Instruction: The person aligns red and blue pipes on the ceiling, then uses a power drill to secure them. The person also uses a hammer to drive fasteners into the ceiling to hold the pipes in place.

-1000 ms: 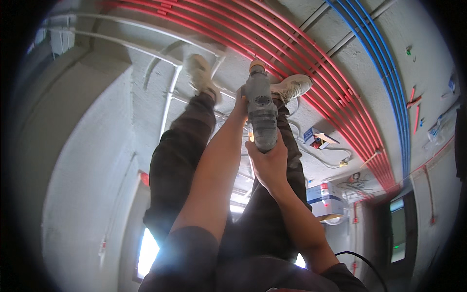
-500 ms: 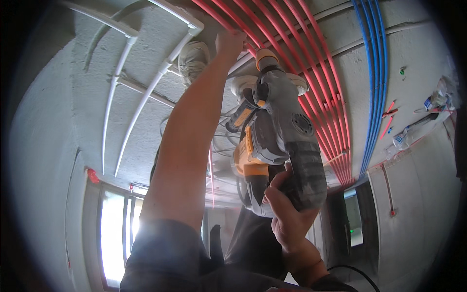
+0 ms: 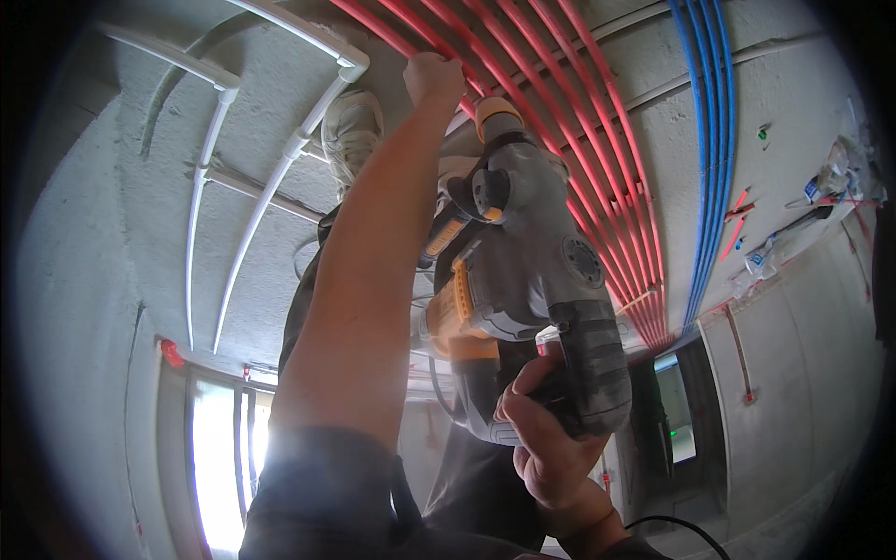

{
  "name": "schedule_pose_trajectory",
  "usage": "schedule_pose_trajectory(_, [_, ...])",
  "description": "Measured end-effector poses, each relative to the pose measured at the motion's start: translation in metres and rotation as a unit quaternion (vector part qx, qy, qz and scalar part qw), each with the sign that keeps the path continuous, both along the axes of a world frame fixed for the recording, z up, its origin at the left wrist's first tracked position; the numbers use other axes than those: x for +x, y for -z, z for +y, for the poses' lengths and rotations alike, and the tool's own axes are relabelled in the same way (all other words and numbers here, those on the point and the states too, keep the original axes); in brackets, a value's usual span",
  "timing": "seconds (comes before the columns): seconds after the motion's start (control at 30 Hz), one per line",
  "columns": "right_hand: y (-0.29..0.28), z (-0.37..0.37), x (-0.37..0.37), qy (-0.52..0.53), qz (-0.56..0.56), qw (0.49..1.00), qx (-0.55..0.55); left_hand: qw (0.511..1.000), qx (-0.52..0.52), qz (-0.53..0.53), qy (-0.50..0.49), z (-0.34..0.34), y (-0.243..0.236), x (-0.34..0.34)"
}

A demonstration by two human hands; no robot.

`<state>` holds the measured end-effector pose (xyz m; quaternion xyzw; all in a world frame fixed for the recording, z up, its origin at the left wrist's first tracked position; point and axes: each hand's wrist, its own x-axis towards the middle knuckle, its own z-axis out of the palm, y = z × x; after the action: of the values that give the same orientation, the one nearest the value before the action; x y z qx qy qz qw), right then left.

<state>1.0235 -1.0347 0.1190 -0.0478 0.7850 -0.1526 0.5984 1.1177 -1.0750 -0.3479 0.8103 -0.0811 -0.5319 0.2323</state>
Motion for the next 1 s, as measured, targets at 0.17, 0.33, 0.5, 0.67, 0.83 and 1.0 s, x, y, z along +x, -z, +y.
schedule_pose_trajectory(0.17, [0.005, -0.015, 0.012, 0.005, -0.010, 1.000, 0.003, 0.999, 0.032, -0.011, 0.009, -0.002, 0.002, 0.003])
schedule_pose_trajectory(0.33, [0.011, -0.035, 0.001, -0.102, -0.049, 0.994, 0.009, 0.999, 0.014, 0.018, 0.025, 0.002, -0.017, 0.025])
schedule_pose_trajectory(0.5, [0.007, -0.031, -0.002, -0.032, -0.094, 0.995, -0.006, 0.974, 0.043, 0.222, -0.033, 0.020, -0.112, 0.049])
schedule_pose_trajectory(0.67, [-0.016, -0.039, -0.006, -0.099, -0.098, 0.990, -0.008, 0.953, 0.140, 0.269, -0.015, 0.012, -0.237, 0.058])
schedule_pose_trajectory(0.83, [-0.025, -0.049, 0.006, -0.142, -0.014, 0.989, -0.044, 0.908, 0.210, 0.359, -0.045, -0.046, -0.273, 0.048])
schedule_pose_trajectory(1.0, [-0.013, -0.074, 0.001, -0.128, -0.076, 0.988, 0.026, 0.881, 0.192, 0.427, -0.068, -0.036, -0.215, 0.066])
